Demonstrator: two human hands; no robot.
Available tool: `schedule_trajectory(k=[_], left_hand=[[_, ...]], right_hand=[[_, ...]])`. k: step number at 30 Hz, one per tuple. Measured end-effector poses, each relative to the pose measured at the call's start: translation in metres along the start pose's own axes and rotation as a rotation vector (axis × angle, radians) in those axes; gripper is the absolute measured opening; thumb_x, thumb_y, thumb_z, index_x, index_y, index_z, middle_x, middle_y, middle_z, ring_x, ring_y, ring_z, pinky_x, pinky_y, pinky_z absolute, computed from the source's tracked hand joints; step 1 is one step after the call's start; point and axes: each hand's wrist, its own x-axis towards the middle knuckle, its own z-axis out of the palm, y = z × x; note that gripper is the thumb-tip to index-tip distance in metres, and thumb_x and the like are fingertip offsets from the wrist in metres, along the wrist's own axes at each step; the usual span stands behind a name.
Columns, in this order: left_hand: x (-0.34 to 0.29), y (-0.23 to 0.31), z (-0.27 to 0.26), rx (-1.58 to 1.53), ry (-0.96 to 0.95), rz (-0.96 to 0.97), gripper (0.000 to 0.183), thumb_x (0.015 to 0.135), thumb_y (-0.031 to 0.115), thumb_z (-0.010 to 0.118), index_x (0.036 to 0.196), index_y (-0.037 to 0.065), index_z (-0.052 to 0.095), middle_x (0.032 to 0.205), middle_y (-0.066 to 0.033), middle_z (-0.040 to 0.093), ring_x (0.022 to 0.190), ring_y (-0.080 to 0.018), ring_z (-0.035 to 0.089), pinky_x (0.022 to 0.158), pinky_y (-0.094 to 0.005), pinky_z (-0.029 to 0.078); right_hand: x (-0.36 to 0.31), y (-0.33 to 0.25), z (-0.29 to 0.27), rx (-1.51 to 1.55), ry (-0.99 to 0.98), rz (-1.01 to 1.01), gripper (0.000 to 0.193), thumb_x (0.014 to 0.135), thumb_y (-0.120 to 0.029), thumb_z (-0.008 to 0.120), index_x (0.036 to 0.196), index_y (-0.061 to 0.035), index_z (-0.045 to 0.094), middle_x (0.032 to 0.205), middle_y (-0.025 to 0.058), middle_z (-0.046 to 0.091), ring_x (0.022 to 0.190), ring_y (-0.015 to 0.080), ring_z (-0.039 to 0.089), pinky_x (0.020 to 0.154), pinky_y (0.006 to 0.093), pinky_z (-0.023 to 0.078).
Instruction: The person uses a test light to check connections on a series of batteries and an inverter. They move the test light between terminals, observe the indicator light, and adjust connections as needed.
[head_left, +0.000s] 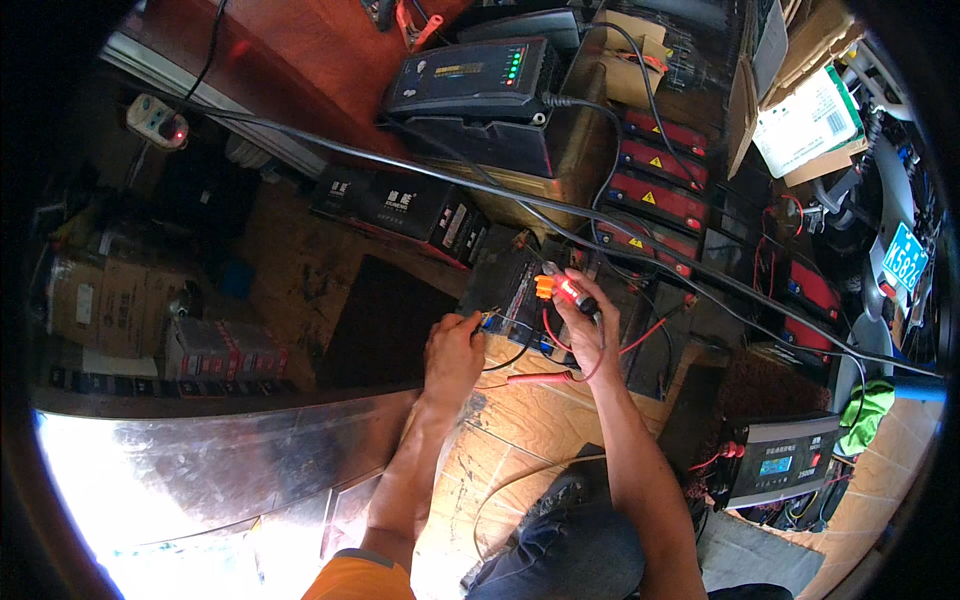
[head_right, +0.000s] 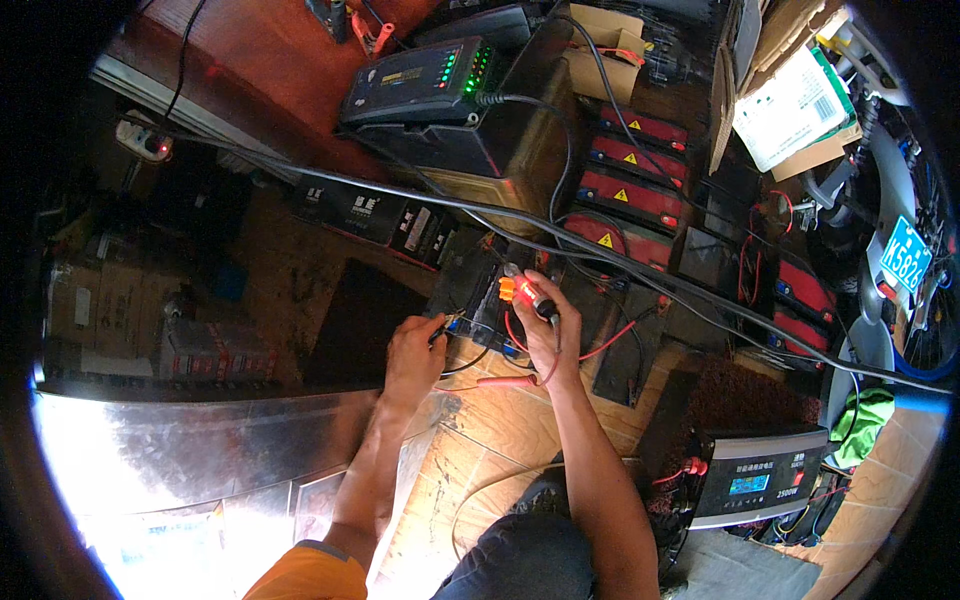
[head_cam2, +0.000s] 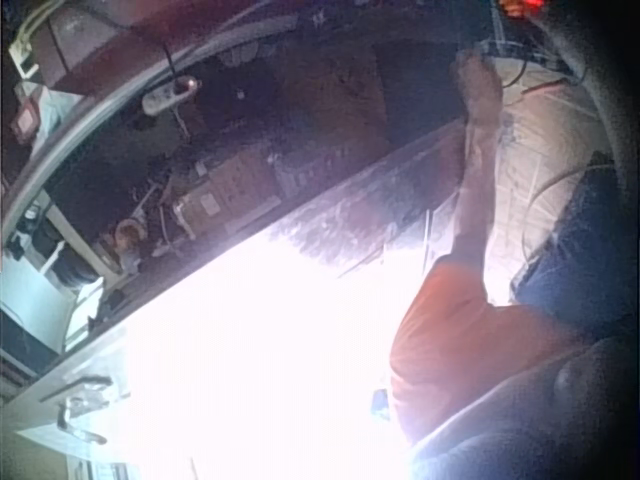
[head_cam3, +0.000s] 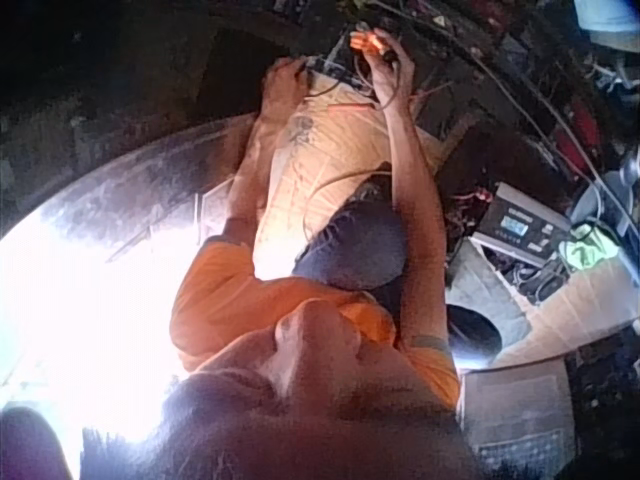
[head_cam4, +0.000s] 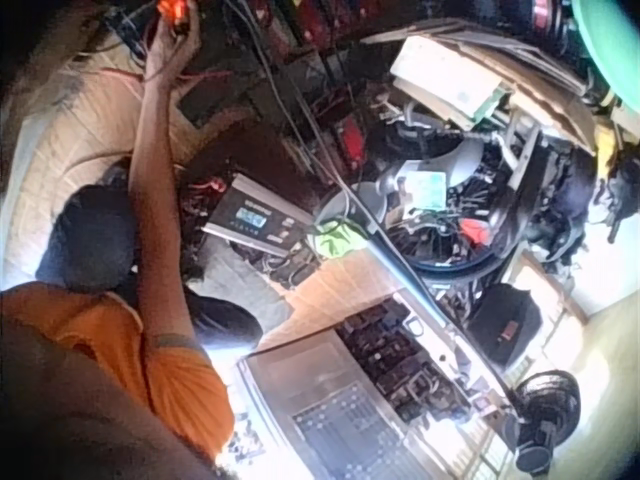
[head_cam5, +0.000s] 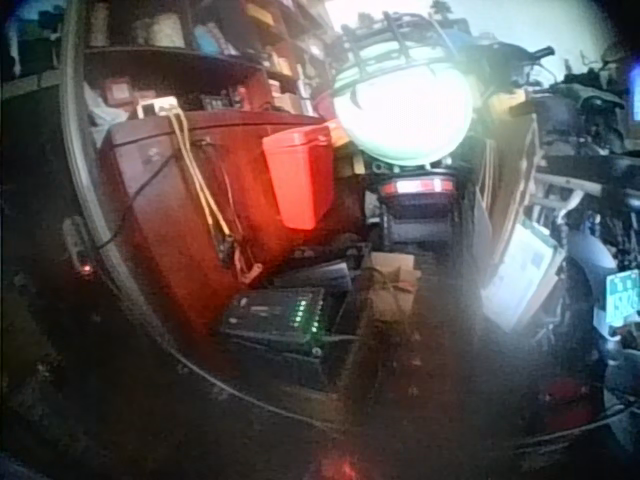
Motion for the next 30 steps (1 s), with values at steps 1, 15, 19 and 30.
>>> schedule_trajectory(k=[1,15,19,30], left_hand=[[0.0,0.0,0.0,0.002,0.003,-0.001,0.035,0.092,0.012,0.068,0.125,0.004,0.073,0.115,-0.0193,0.068,0.106,-0.0402,0.065,0.092,-0.0488,0.054],[-0.001,0.003,-0.002,0.023,0.01,0.008,0.034,0.092,0.011,0.068,0.125,0.003,0.073,0.114,-0.0202,0.069,0.105,-0.0405,0.066,0.092,-0.0487,0.054],[-0.001,0.004,-0.003,0.02,0.011,-0.006,0.035,0.092,0.011,0.068,0.126,0.003,0.073,0.116,-0.0204,0.069,0.105,-0.0408,0.066,0.093,-0.0491,0.054],[-0.001,0.001,-0.001,0.023,0.007,0.007,0.036,0.092,0.011,0.07,0.126,0.003,0.073,0.116,-0.02,0.068,0.105,-0.0404,0.066,0.091,-0.0489,0.055]], right_hand=[[0.0,0.0,0.0,-0.018,0.002,-0.017,0.038,0.095,-0.003,0.076,0.132,0.0007,0.068,0.118,0.006,0.07,0.107,0.0116,0.061,0.097,0.0253,0.049],[0.003,0.007,-0.001,0.028,0.007,-0.024,0.038,0.095,-0.001,0.077,0.132,0.001,0.068,0.116,0.0064,0.071,0.104,0.0115,0.063,0.095,0.0239,0.05],[0.003,0.01,-0.002,0.073,0.001,-0.016,0.038,0.095,-0.002,0.077,0.132,0.0011,0.068,0.118,0.0065,0.07,0.106,0.0114,0.063,0.097,0.0241,0.049],[0.002,0.006,-0.003,0.022,-0.008,-0.008,0.04,0.095,-0.001,0.077,0.134,0.0012,0.067,0.121,0.0083,0.07,0.109,0.0124,0.063,0.099,0.0252,0.049]])
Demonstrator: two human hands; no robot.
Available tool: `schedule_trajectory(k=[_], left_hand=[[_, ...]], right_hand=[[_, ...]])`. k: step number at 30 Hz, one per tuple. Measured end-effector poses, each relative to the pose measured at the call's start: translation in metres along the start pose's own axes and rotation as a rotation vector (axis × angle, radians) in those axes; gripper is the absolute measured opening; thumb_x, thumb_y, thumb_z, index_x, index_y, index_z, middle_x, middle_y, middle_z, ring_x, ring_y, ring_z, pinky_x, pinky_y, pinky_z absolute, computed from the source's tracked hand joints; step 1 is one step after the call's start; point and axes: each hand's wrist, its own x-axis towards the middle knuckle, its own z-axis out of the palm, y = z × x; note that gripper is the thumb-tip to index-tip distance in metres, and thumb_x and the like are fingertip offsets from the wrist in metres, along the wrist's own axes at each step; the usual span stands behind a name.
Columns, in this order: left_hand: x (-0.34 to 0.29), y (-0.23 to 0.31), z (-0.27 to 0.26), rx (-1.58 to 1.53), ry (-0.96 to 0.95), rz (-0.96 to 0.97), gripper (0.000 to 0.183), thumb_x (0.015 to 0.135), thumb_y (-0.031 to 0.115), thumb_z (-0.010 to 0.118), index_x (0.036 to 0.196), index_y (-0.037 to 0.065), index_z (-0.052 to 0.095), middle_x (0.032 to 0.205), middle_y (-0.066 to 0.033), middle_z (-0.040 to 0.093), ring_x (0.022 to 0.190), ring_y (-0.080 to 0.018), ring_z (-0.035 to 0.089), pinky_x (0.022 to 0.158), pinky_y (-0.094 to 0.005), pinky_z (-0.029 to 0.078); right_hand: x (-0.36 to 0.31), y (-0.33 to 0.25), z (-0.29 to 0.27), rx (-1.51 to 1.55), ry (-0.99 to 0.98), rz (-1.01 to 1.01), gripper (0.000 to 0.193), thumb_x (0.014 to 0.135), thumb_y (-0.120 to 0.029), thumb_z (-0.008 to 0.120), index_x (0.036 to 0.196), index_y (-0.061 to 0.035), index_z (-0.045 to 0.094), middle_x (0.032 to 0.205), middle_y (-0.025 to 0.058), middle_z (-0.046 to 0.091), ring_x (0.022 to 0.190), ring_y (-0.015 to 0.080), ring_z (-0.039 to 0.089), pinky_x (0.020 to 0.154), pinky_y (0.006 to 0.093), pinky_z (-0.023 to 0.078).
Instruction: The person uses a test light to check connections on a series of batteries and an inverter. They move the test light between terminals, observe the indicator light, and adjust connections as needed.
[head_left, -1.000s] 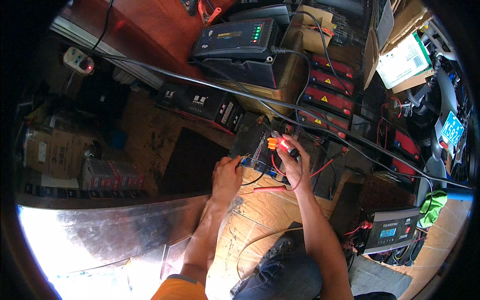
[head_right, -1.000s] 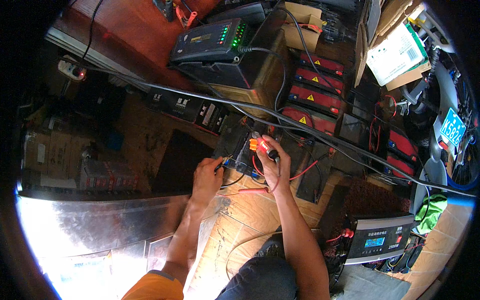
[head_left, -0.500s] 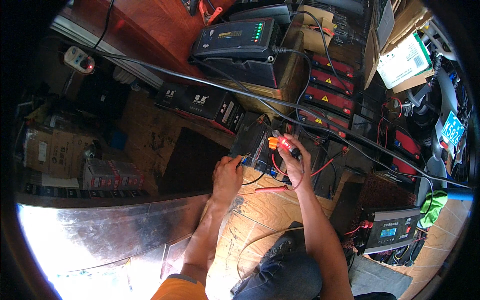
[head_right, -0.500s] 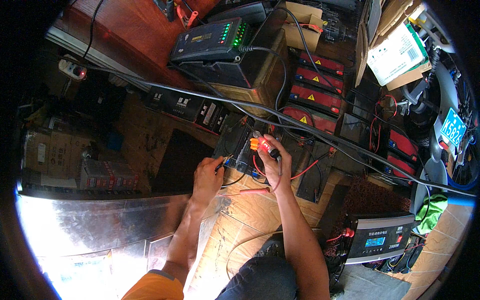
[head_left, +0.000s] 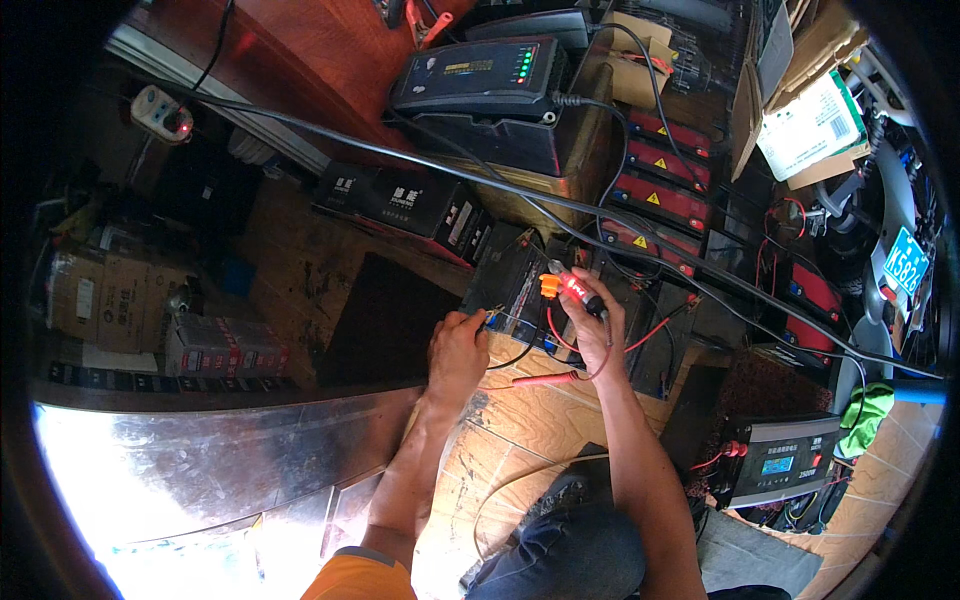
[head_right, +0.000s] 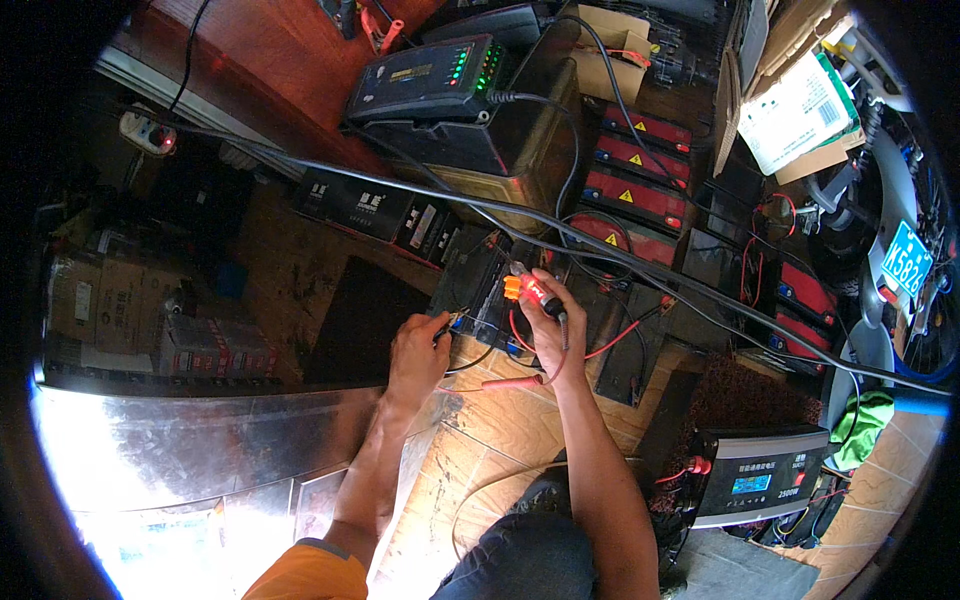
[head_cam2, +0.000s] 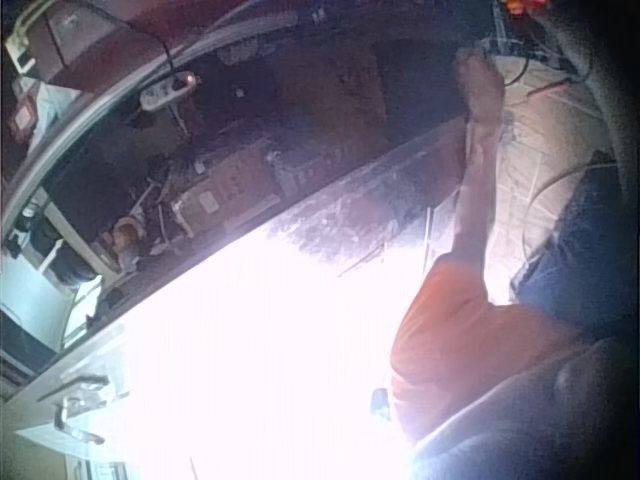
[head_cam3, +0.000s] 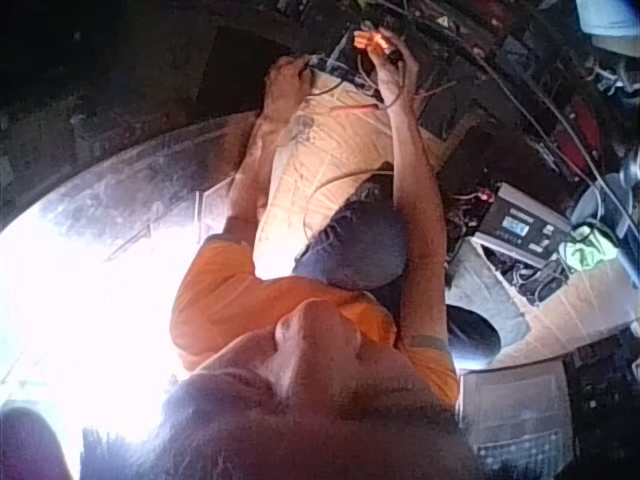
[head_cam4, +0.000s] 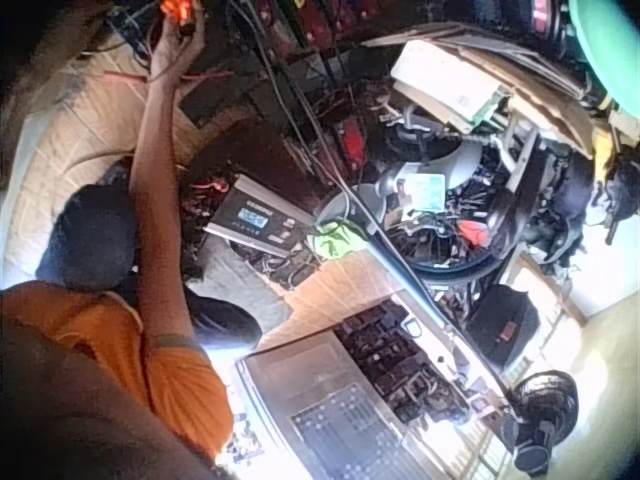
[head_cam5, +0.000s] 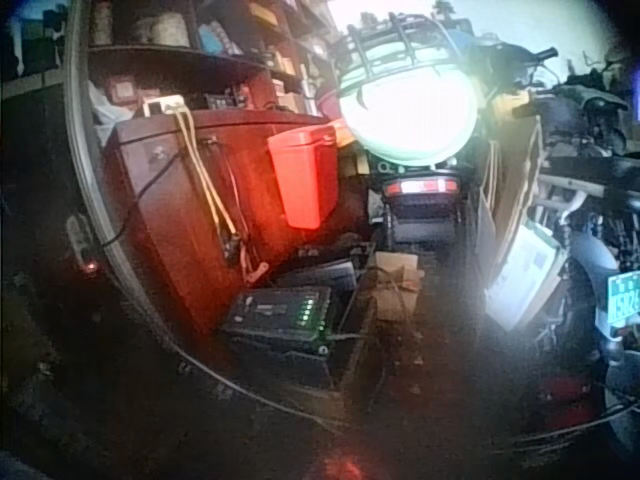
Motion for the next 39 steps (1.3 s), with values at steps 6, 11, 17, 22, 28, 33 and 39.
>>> schedule_trajectory(k=[6,11,17,22,28,33,39], left_hand=[[0.0,0.001,0.0,-0.002,-0.005,-0.003,0.035,0.091,0.011,0.07,0.126,0.003,0.073,0.115,-0.0205,0.068,0.105,-0.0406,0.066,0.091,-0.0489,0.055],[0.0,0.002,-0.002,-0.008,0.006,0.002,0.035,0.092,0.011,0.069,0.126,0.002,0.073,0.114,-0.0212,0.068,0.105,-0.0408,0.066,0.091,-0.0491,0.055],[-0.001,-0.001,0.001,-0.009,0.002,0.001,0.036,0.092,0.012,0.069,0.126,0.003,0.073,0.115,-0.021,0.068,0.105,-0.0407,0.066,0.091,-0.0492,0.054],[-0.001,-0.008,0.007,-0.053,0.02,0.007,0.034,0.092,0.009,0.07,0.125,0.003,0.073,0.118,-0.0213,0.067,0.105,-0.0416,0.066,0.092,-0.0479,0.055],[-0.008,0.029,-0.017,-0.565,0.458,-0.086,0.04,0.095,0.0,0.069,0.134,0.003,0.064,0.116,-0.0125,0.068,0.098,-0.0199,0.068,0.08,-0.0312,0.057],[-0.031,0.071,-0.066,-0.612,0.283,0.142,0.041,0.093,-0.003,0.07,0.133,0.004,0.065,0.125,-0.0145,0.069,0.104,-0.0231,0.071,0.085,-0.0312,0.059],[-0.033,0.078,-0.051,-0.117,-0.344,0.304,0.029,0.097,0.008,0.065,0.126,0.01,0.067,0.121,-0.0169,0.064,0.102,-0.0417,0.07,0.085,-0.0517,0.058]], right_hand=[[-0.001,-0.002,0.0,-0.023,0.014,0.025,0.04,0.095,-0.002,0.077,0.134,-0.0003,0.068,0.122,0.0086,0.071,0.11,0.0131,0.063,0.099,0.0262,0.049],[0.001,0.002,0.0,0.007,0.007,0.031,0.04,0.094,-0.005,0.08,0.132,-0.003,0.069,0.125,0.0082,0.071,0.116,0.014,0.062,0.104,0.0285,0.049],[0.0,0.006,-0.002,0.014,0.011,0.054,0.039,0.093,-0.005,0.081,0.131,-0.0029,0.07,0.128,0.0078,0.07,0.119,0.0149,0.062,0.107,0.0299,0.047],[0.0,-0.002,0.003,-0.055,0.037,0.063,0.037,0.093,-0.007,0.081,0.128,-0.0024,0.071,0.128,0.0063,0.07,0.121,0.0156,0.061,0.112,0.0316,0.043],[-0.02,-0.03,0.0,-0.008,0.066,0.07,0.038,0.096,-0.006,0.077,0.132,-0.0006,0.066,0.117,0.0087,0.074,0.108,0.0142,0.067,0.098,0.0277,0.051],[-0.036,-0.04,-0.015,0.127,0.153,0.074,0.038,0.096,-0.008,0.077,0.131,0.0005,0.064,0.118,0.0085,0.073,0.107,0.0135,0.067,0.098,0.027,0.051],[-0.052,-0.037,-0.031,0.076,0.225,0.052,0.035,0.095,-0.017,0.08,0.124,-0.0031,0.067,0.111,0.0034,0.07,0.103,0.0112,0.06,0.094,0.0272,0.048]])
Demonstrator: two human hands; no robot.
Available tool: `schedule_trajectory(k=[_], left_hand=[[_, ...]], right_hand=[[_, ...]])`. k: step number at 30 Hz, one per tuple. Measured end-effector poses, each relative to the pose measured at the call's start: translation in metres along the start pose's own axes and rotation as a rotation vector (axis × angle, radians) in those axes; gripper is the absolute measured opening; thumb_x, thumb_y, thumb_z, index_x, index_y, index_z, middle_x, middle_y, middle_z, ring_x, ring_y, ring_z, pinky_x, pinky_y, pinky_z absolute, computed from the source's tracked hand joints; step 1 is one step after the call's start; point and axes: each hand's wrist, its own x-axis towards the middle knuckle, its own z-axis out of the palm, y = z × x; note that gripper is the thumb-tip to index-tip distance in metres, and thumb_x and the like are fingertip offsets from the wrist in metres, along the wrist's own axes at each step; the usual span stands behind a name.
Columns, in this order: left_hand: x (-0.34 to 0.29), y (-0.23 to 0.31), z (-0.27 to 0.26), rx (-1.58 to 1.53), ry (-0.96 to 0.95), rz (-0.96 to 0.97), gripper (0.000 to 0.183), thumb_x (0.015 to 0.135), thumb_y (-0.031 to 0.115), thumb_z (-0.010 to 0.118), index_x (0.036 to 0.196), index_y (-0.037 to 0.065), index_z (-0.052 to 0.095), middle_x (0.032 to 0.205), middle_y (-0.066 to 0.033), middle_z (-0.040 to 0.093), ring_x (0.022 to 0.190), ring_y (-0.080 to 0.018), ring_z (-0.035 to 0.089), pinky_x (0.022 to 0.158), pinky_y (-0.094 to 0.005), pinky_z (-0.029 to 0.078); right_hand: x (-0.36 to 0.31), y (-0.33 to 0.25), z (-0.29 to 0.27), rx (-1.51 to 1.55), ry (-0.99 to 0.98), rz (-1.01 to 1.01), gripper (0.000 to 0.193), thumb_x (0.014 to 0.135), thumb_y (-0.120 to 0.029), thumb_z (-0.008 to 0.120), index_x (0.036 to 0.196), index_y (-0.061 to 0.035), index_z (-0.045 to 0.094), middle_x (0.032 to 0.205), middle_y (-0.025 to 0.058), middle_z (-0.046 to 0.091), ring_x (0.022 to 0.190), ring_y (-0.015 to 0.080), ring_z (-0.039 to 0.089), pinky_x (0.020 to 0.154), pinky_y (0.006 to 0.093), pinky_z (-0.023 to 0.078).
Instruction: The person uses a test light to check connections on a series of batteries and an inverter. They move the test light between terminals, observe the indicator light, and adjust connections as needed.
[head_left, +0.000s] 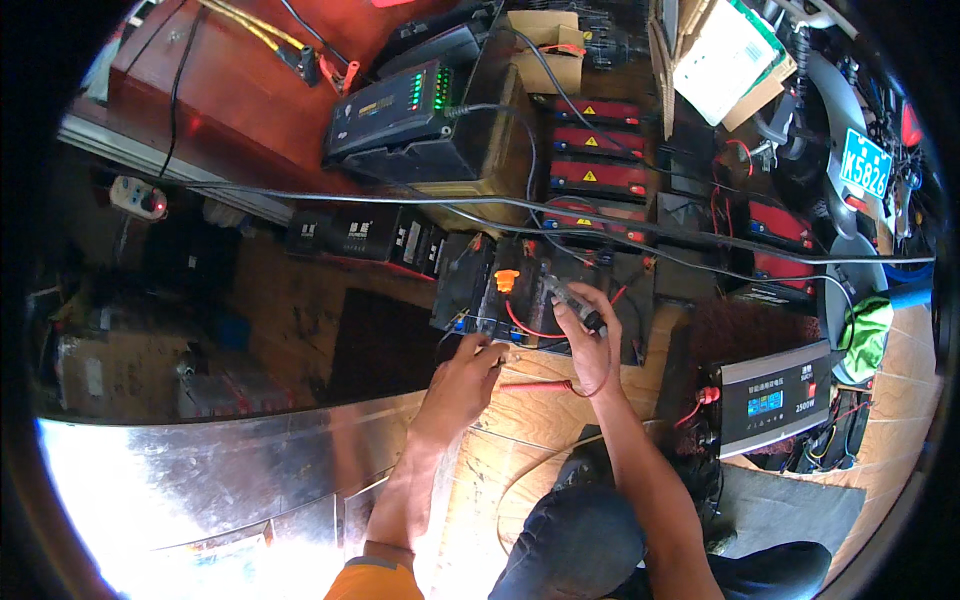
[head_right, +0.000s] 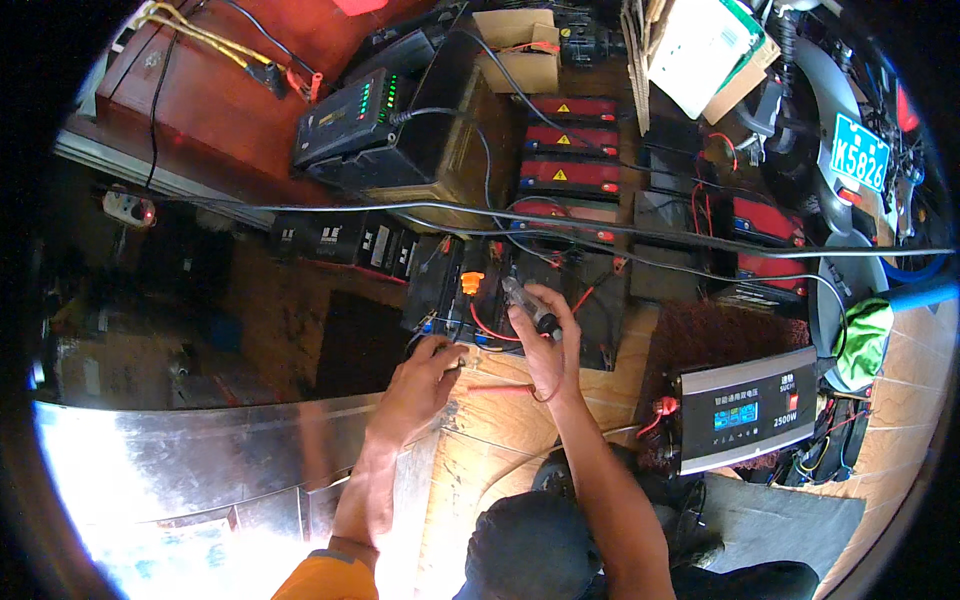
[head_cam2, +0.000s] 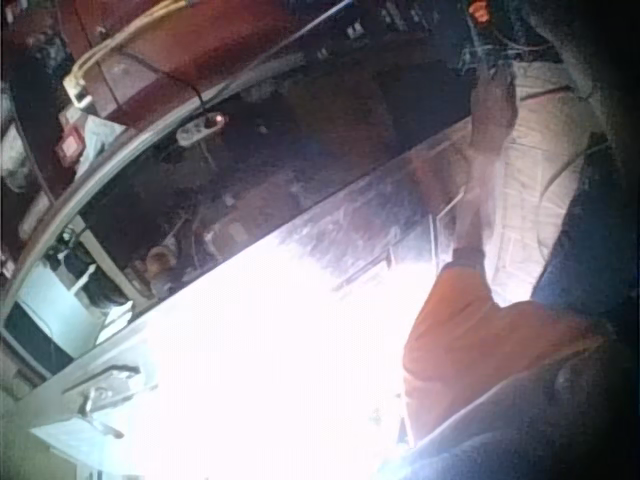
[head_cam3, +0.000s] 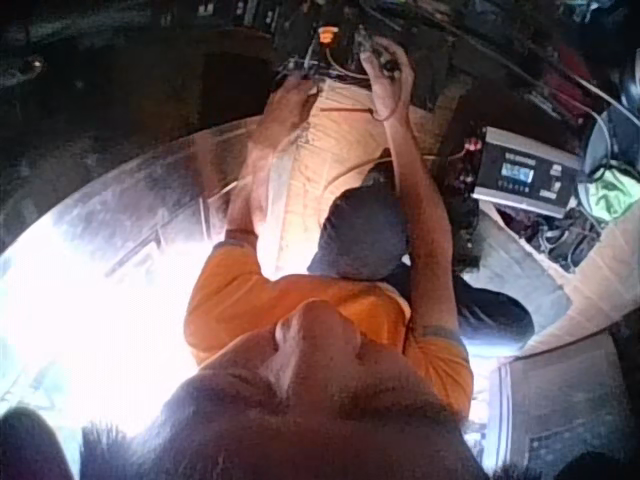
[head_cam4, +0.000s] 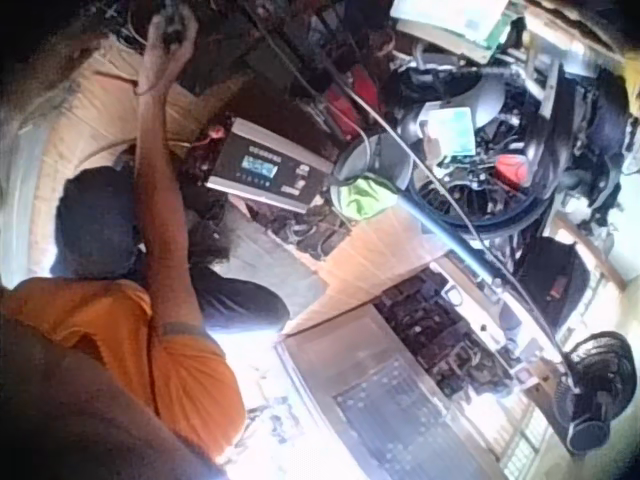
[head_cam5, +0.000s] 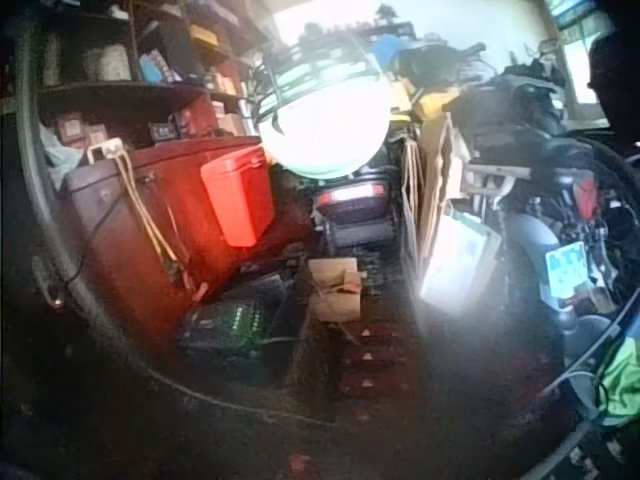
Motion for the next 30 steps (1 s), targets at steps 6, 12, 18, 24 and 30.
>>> schedule_trajectory(k=[6,12,18,24,30], left_hand=[[-0.008,-0.021,0.02,0.175,-0.114,-0.06,0.029,0.092,0.009,0.071,0.121,0.007,0.068,0.115,-0.0179,0.068,0.099,-0.041,0.07,0.082,-0.0486,0.058],[0.009,-0.027,0.031,0.172,0.21,-0.125,0.027,0.094,0.016,0.07,0.117,0.002,0.068,0.107,-0.0219,0.07,0.093,-0.0409,0.072,0.08,-0.0498,0.058],[0.02,-0.017,0.044,-0.028,0.265,-0.056,0.03,0.091,0.013,0.074,0.118,0.0,0.07,0.106,-0.0233,0.071,0.081,-0.0396,0.073,0.073,-0.0464,0.059],[0.026,-0.009,0.045,0.056,0.274,-0.078,0.027,0.087,0.013,0.076,0.111,0.003,0.074,0.097,-0.0231,0.07,0.084,-0.0431,0.072,0.073,-0.0486,0.059],[0.032,-0.011,0.048,0.087,0.295,-0.059,0.023,0.086,0.013,0.076,0.106,0.003,0.076,0.096,-0.0213,0.069,0.081,-0.0421,0.072,0.072,-0.0487,0.059]], right_hand=[[-0.005,0.001,-0.008,0.011,-0.001,0.023,0.031,0.094,-0.017,0.079,0.119,-0.0035,0.067,0.104,0.0004,0.067,0.096,0.0094,0.056,0.088,0.0262,0.046],[-0.005,-0.005,-0.007,0.047,-0.018,0.051,0.031,0.094,-0.016,0.078,0.12,-0.0033,0.066,0.104,0.0016,0.067,0.095,0.0101,0.057,0.087,0.0264,0.047],[-0.005,-0.005,-0.007,-0.053,-0.019,0.003,0.033,0.094,-0.015,0.078,0.122,-0.0031,0.065,0.108,0.0042,0.07,0.099,0.0114,0.06,0.09,0.0271,0.048],[-0.005,-0.007,-0.009,-0.034,-0.01,0.031,0.033,0.094,-0.015,0.078,0.122,-0.0032,0.065,0.108,0.0044,0.07,0.099,0.0115,0.06,0.09,0.0274,0.049],[-0.006,-0.005,-0.009,-0.04,-0.011,0.032,0.032,0.094,-0.015,0.078,0.121,-0.0031,0.066,0.109,0.005,0.071,0.1,0.0118,0.061,0.091,0.0276,0.049]])
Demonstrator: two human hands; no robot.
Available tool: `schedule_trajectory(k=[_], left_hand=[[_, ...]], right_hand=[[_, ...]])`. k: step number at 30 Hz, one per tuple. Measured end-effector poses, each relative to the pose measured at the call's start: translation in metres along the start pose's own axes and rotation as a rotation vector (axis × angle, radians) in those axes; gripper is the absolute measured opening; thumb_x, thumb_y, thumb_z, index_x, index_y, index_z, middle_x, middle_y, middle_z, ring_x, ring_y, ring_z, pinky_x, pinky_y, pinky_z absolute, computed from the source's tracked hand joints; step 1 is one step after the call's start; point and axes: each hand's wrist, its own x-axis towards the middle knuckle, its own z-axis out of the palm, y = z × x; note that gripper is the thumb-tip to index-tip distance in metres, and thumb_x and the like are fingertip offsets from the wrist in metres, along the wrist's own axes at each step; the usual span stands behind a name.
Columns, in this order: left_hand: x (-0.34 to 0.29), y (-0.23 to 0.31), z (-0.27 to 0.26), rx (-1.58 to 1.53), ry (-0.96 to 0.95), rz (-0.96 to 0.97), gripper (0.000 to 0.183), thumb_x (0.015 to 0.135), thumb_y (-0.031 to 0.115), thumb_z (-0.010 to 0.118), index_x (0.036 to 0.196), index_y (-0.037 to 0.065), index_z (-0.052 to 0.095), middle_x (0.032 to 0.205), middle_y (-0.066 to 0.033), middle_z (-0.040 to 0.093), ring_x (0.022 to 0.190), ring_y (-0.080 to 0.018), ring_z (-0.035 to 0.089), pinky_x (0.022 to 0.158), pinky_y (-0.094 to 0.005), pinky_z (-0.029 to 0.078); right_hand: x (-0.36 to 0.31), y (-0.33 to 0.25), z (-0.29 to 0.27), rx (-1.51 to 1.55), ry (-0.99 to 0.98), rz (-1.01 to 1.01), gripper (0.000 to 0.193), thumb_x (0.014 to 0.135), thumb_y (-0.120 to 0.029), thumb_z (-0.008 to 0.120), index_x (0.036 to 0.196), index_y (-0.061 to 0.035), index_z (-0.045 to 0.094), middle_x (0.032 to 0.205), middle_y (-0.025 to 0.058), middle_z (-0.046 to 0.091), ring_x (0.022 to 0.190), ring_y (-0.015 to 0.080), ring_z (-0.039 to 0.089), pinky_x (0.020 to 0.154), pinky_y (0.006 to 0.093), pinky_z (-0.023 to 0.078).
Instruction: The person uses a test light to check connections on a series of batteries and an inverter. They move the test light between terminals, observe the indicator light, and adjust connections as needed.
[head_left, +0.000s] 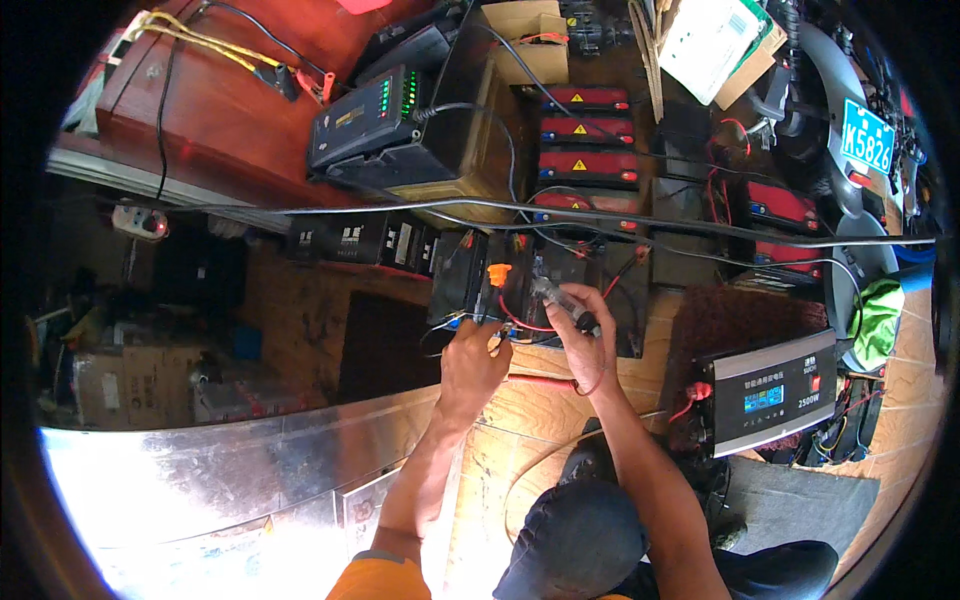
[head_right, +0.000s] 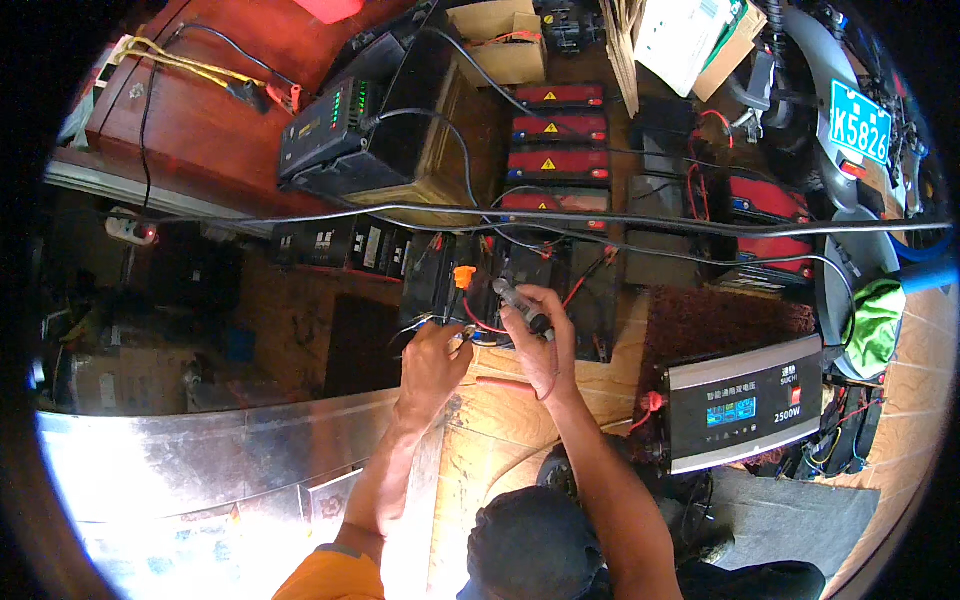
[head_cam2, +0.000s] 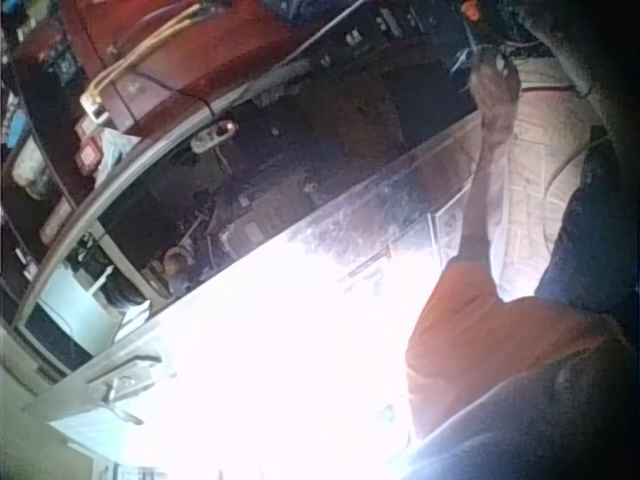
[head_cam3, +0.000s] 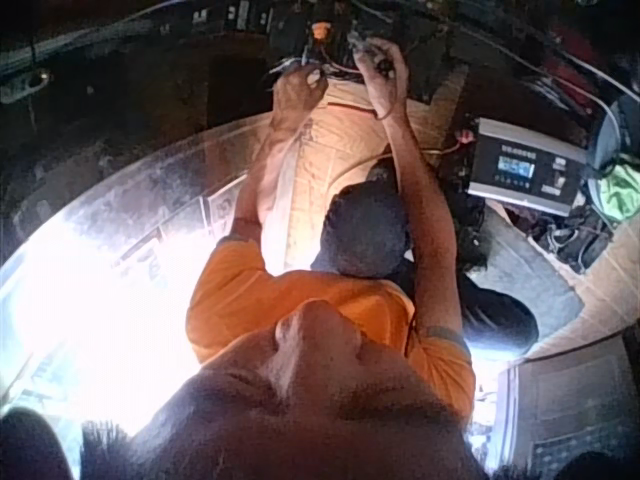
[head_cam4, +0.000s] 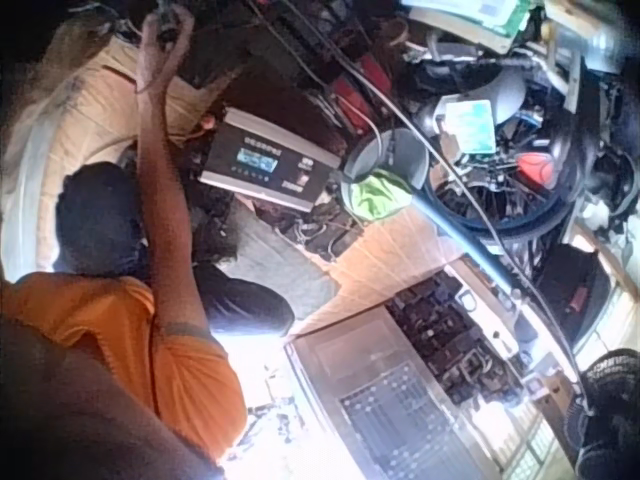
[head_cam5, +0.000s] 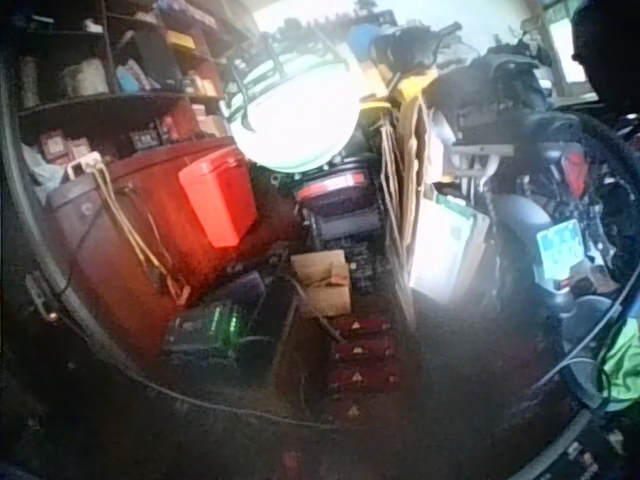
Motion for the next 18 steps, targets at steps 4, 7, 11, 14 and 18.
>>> schedule_trajectory(k=[4,7,11,14,18], left_hand=[[0.0014,0.0026,-0.001,0.046,-0.029,-0.03,0.023,0.086,0.014,0.076,0.106,0.003,0.076,0.097,-0.0207,0.069,0.081,-0.0412,0.072,0.072,-0.0483,0.059],[0.0022,0.0048,-0.0036,0.056,-0.024,-0.008,0.022,0.087,0.014,0.075,0.106,0.003,0.077,0.097,-0.0202,0.069,0.081,-0.0414,0.072,0.072,-0.0485,0.059],[0.0026,0.0053,-0.0048,0.078,-0.022,0.011,0.022,0.088,0.014,0.075,0.106,0.003,0.076,0.096,-0.0202,0.068,0.08,-0.0414,0.072,0.071,-0.0488,0.059],[0.0014,0.0046,-0.0042,0.059,-0.013,0.008,0.022,0.087,0.014,0.075,0.106,0.004,0.077,0.095,-0.0202,0.068,0.081,-0.0416,0.072,0.072,-0.049,0.059],[0.0017,0.004,-0.0032,0.051,-0.014,-0.005,0.022,0.086,0.015,0.075,0.106,0.005,0.077,0.094,-0.0201,0.068,0.082,-0.0417,0.071,0.073,-0.0491,0.058]], right_hand=[[0.0016,0.0009,0.0004,0.047,0.011,-0.008,0.033,0.094,-0.016,0.079,0.123,-0.0026,0.067,0.11,0.0063,0.072,0.102,0.0125,0.062,0.093,0.0281,0.049],[0.0032,0.002,0.0004,-0.023,0.048,-0.019,0.035,0.095,-0.016,0.079,0.125,-0.0017,0.068,0.111,0.0068,0.073,0.104,0.0125,0.062,0.095,0.0283,0.049],[0.0062,0.0056,-0.0004,-0.025,0.045,-0.045,0.037,0.096,-0.016,0.079,0.128,-0.0012,0.067,0.115,0.0043,0.07,0.107,0.0117,0.061,0.097,0.0268,0.048],[0.0077,0.0073,-0.0002,0.001,0.042,-0.058,0.037,0.097,-0.017,0.079,0.128,-0.0008,0.067,0.115,0.0041,0.07,0.107,0.0115,0.061,0.097,0.0266,0.048],[0.0096,0.0062,0.0026,-0.039,0.045,-0.078,0.037,0.096,-0.018,0.079,0.127,-0.0008,0.068,0.113,0.0045,0.072,0.105,0.0113,0.061,0.095,0.0271,0.048]])
